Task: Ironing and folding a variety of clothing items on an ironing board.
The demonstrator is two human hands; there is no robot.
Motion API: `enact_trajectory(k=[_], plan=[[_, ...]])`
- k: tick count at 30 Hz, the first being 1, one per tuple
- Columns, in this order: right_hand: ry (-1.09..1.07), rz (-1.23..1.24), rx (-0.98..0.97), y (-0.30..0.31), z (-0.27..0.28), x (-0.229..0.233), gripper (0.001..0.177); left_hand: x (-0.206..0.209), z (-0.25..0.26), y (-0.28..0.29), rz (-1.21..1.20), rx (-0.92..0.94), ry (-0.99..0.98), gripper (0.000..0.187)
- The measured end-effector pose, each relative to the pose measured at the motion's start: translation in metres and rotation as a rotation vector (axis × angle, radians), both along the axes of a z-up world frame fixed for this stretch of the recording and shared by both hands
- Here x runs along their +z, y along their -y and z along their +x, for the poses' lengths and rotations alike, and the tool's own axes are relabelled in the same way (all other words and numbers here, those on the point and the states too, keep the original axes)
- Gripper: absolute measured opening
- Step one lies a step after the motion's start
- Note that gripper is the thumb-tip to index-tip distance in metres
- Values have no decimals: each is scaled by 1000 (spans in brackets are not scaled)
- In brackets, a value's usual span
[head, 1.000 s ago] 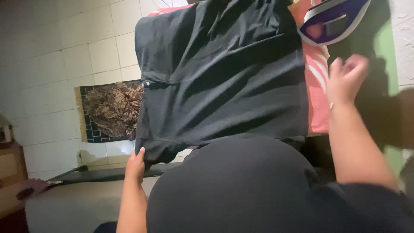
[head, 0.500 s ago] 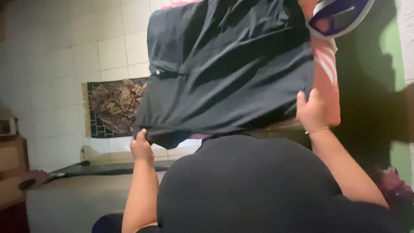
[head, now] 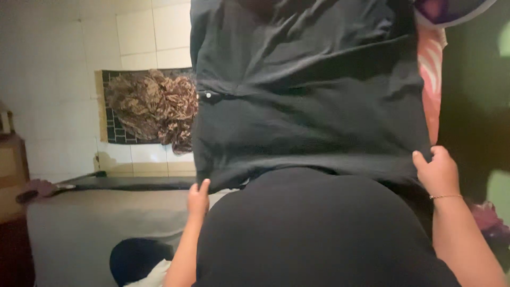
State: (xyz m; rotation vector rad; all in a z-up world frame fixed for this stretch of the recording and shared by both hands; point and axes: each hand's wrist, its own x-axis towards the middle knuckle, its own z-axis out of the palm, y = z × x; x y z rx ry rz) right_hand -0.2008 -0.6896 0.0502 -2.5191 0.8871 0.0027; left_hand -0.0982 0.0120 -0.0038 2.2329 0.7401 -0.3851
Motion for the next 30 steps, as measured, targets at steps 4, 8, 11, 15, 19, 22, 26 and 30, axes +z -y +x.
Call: enact_trajectory(k=[4,8,11,15,19,22,26,30], plan=[[-196,40,11,29,-15,-48,51,-92,-28,-30,-11,-81,-228,40],[-326,-180,-7,44,6,-51,47,-81,20,-32,252,-21,68,28],[-101,-406,99,22,51,-18,21,-12,108,-1,172,34,277,26],[152,-136,189,-67,163,81,27,9,231,31,170,-123,528,27],[369,8,106,-70,231,79,30,-1,356,76,2,-200,623,38],[506,22,-94,-13,237,3,37,-30,431,102,-83,-180,575,50],[339,-75,-292,16,213,-45,41,-77,510,117,-205,-180,559,72],[189,-63,-307,1,211,-25,34,8,521,163,-237,-185,412,79]])
